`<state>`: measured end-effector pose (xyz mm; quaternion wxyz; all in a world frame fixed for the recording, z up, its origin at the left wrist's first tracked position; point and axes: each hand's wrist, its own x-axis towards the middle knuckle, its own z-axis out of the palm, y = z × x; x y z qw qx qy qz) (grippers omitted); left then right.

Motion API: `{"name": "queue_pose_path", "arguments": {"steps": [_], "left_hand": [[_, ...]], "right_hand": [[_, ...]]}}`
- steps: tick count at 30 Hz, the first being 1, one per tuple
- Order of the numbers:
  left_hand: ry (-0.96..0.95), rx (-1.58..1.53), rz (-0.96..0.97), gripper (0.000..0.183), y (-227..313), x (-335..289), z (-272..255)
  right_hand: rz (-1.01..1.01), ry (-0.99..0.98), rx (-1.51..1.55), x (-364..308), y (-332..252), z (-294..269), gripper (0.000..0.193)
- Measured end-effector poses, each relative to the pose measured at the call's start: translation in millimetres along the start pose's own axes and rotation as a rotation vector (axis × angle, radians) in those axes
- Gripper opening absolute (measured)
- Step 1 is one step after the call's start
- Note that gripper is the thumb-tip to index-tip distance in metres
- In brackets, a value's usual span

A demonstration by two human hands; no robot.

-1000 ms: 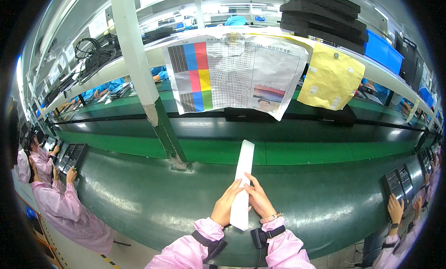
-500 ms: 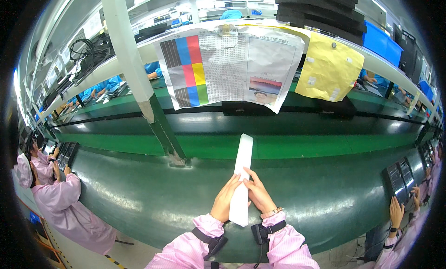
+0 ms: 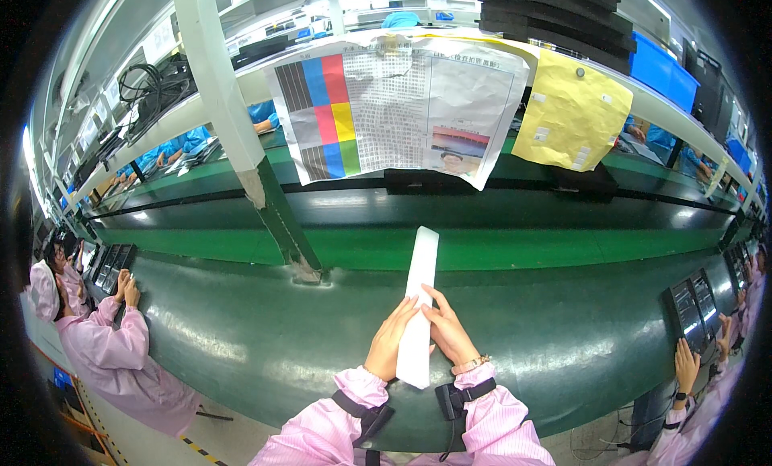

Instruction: Testing and inspecting hardware/software functions of tablet devices on a production line.

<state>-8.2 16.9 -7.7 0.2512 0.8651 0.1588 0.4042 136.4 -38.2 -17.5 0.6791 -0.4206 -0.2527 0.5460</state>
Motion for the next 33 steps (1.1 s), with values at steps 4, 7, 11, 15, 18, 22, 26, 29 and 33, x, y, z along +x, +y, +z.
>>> {"name": "queue_pose_path", "arguments": {"steps": [4, 7, 11, 15, 18, 22, 26, 29, 33], "left_hand": [[0.000, -0.012, -0.011, 0.076, -0.1, -1.5, 0.6], [-0.003, -0.015, -0.005, 0.071, -2.3, -0.6, 0.1], [0.003, -0.013, -0.002, 0.065, 3.2, 1.1, -1.4], [0.001, -0.006, 0.002, 0.061, -1.3, 1.5, -0.5], [0.001, -0.012, 0.005, 0.058, -2.6, 0.1, 0.4], [0.011, -0.026, 0.004, 0.054, -2.4, -0.5, 0.8], [0.007, -0.031, 0.006, 0.058, -1.5, 0.8, 2.2], [0.008, -0.023, 0.007, 0.058, -3.3, -0.2, 0.6], [0.005, -0.029, 0.002, 0.057, -3.5, -0.2, 1.6]], "right_hand": [[0.005, -0.003, 0.001, 0.3, 2.0, -1.8, 0.048], [0.008, 0.001, 0.020, 2.2, 3.7, -2.6, 0.048], [0.000, -0.003, 0.007, -0.9, 0.4, -1.7, 0.048], [0.002, 0.002, 0.007, 1.0, -0.6, 0.7, 0.048], [-0.001, 0.012, 0.032, 1.5, 0.5, 1.0, 0.048], [0.009, 0.007, 0.033, 0.7, -0.5, 1.7, 0.048], [-0.007, 0.009, 0.031, 0.8, 0.8, -1.7, 0.049], [-0.001, -0.007, 0.026, 1.9, 1.5, -1.7, 0.049], [-0.009, -0.007, 0.026, 2.4, 1.8, -2.3, 0.049]]}}
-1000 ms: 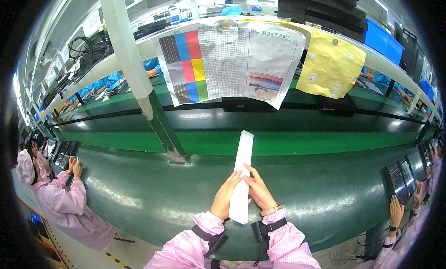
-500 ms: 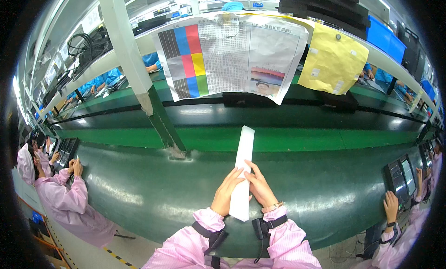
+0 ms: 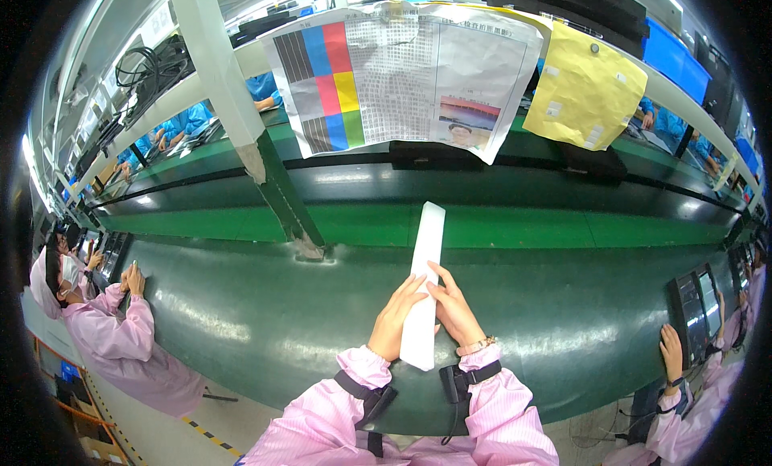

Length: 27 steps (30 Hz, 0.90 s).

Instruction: Testing and inspecting hardware/software functions of tablet devices on a production line.

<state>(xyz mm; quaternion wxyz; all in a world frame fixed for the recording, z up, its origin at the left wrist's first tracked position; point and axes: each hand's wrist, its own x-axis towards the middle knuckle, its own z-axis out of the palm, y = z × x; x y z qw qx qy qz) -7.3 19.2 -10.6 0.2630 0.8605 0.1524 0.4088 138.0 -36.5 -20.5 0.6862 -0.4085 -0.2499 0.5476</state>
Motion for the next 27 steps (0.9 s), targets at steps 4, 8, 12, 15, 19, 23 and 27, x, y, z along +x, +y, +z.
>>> {"name": "queue_pose_path", "arguments": {"steps": [4, 8, 12, 15, 19, 23, 27], "left_hand": [[0.002, 0.003, -0.004, 0.057, 1.9, 0.8, -0.9], [-0.001, -0.009, -0.001, 0.056, 2.9, 1.4, -1.1], [-0.012, 0.000, -0.003, 0.056, 2.0, 0.9, -2.2], [-0.006, -0.003, 0.001, 0.056, 1.7, 0.6, -1.7], [-0.007, -0.007, -0.001, 0.056, 2.3, 1.1, -2.2], [-0.011, -0.016, -0.005, 0.056, 3.7, 2.1, -3.4], [-0.010, -0.020, -0.005, 0.056, 3.0, 2.1, -2.3]], "right_hand": [[-0.014, -0.002, 0.018, 0.2, 0.1, 1.5, 0.049], [0.011, 0.007, 0.000, -1.2, -1.9, 0.4, 0.049], [0.008, 0.004, -0.001, -1.5, -2.2, 2.6, 0.050], [-0.005, 0.004, 0.008, -0.6, -0.3, 1.7, 0.050], [0.005, 0.011, 0.007, -1.1, -1.5, 2.7, 0.050], [0.004, 0.009, 0.007, -0.9, -1.3, 2.3, 0.050], [0.004, 0.013, 0.005, -0.4, -1.2, 1.9, 0.050]]}}
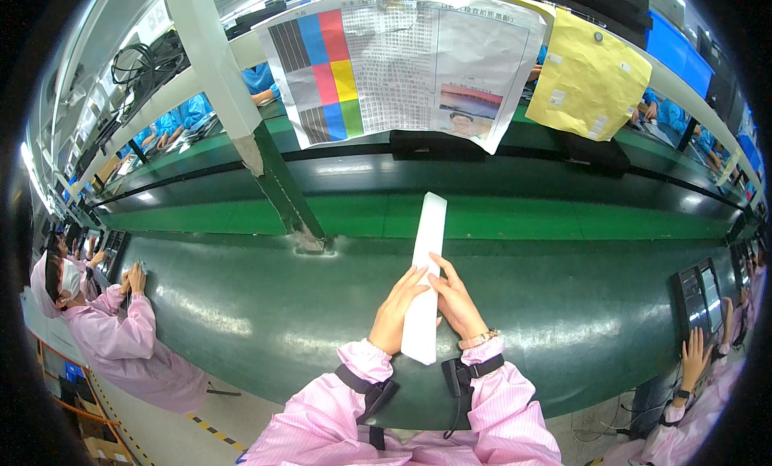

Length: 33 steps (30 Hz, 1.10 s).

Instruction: Testing and inspecting hardware/software functions of tablet devices on a production line.

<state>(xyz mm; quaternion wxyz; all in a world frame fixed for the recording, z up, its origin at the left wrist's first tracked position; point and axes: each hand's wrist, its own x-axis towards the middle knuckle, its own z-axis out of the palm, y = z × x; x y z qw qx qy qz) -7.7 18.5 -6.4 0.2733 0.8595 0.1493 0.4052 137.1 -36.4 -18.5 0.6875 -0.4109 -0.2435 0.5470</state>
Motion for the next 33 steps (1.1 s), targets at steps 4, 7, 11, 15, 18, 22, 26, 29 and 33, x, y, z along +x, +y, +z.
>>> {"name": "queue_pose_path", "arguments": {"steps": [4, 7, 11, 15, 18, 22, 26, 29, 33], "left_hand": [[0.002, -0.005, -0.005, 0.056, -0.3, -0.3, -0.1], [0.008, -0.008, 0.001, 0.056, -0.4, -0.4, 0.0], [0.005, -0.001, 0.003, 0.056, -0.5, -0.2, 0.5], [0.005, -0.009, 0.002, 0.057, -0.4, -0.4, -0.3], [0.008, -0.004, 0.007, 0.057, -1.1, -0.8, 0.5], [0.005, 0.010, 0.008, 0.056, -1.5, -0.9, 0.8], [0.006, 0.012, 0.007, 0.056, -1.7, -0.8, 1.1], [0.007, 0.015, 0.001, 0.056, -3.0, -0.8, 1.7], [0.003, 0.026, 0.003, 0.056, -0.8, -0.9, 0.1]], "right_hand": [[0.008, -0.007, -0.002, 0.6, 0.5, -0.7, 0.050], [0.009, -0.001, -0.005, 0.6, 1.0, -0.7, 0.050], [0.001, -0.004, -0.013, 1.1, 2.3, -2.8, 0.050], [0.005, 0.000, -0.018, 0.1, 0.9, -0.7, 0.050], [0.002, -0.001, -0.013, 0.8, 2.6, -2.9, 0.050], [0.002, -0.010, -0.015, 0.0, 1.4, -2.2, 0.049], [0.001, -0.006, -0.018, 0.3, 0.9, -2.1, 0.049], [0.002, 0.000, -0.017, 1.7, 2.4, -3.3, 0.049], [0.003, -0.007, -0.010, 1.0, 1.4, -2.6, 0.049]]}}
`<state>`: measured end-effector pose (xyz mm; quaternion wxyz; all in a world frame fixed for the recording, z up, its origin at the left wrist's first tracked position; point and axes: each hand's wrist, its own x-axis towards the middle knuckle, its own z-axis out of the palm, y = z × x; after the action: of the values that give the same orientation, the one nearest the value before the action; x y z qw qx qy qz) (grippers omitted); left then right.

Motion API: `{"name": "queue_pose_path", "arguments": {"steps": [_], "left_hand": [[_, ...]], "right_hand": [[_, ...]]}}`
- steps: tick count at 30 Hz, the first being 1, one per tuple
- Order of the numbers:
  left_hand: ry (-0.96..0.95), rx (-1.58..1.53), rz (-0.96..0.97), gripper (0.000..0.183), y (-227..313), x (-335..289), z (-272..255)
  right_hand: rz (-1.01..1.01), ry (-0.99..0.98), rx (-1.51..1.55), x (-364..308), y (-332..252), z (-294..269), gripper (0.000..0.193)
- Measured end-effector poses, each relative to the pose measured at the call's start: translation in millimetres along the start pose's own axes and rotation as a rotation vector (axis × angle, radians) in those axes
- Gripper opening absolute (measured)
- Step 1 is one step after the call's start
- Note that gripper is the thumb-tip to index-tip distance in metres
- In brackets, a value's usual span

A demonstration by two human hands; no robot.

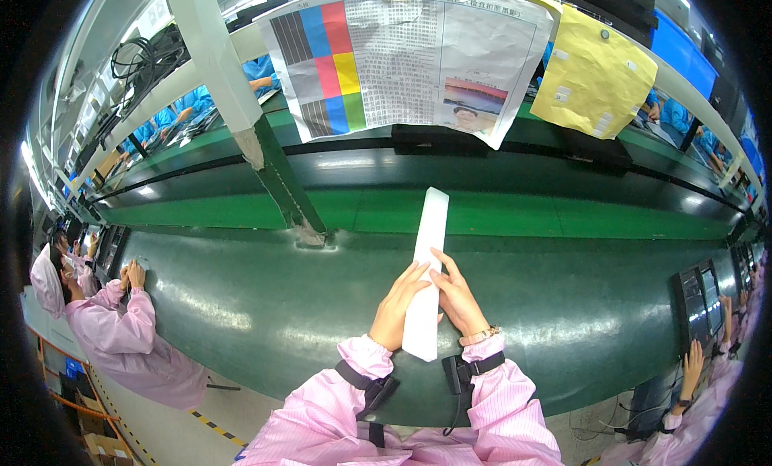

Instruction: Testing and inspecting hardware/software functions of tablet devices on a production line.

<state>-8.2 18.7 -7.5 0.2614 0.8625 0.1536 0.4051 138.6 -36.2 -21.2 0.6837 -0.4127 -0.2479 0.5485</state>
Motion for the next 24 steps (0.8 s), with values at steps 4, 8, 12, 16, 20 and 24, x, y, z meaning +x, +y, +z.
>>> {"name": "queue_pose_path", "arguments": {"steps": [4, 8, 12, 16, 20, 24], "left_hand": [[-0.003, -0.012, -0.004, 0.056, -1.0, -0.7, -0.1], [-0.001, -0.012, -0.005, 0.056, 0.2, 0.3, -0.1], [-0.010, -0.003, -0.008, 0.056, -0.9, -0.8, 0.7], [-0.007, -0.003, -0.007, 0.056, -1.5, -1.3, 0.7], [-0.003, -0.013, -0.007, 0.056, -0.3, -0.2, 0.1], [-0.005, -0.003, -0.004, 0.056, 0.2, 0.6, 0.0]], "right_hand": [[-0.004, 0.000, -0.003, -0.5, -0.4, 2.2, 0.050], [-0.006, 0.001, -0.003, -0.9, -1.4, 2.3, 0.050], [-0.007, -0.001, -0.001, -1.1, -0.7, 1.3, 0.050], [-0.018, 0.005, 0.004, 0.0, 0.5, 1.4, 0.050], [-0.019, -0.004, 0.003, 0.1, 0.3, 1.2, 0.050], [-0.005, 0.006, -0.008, 0.9, 1.7, -1.4, 0.049]]}}
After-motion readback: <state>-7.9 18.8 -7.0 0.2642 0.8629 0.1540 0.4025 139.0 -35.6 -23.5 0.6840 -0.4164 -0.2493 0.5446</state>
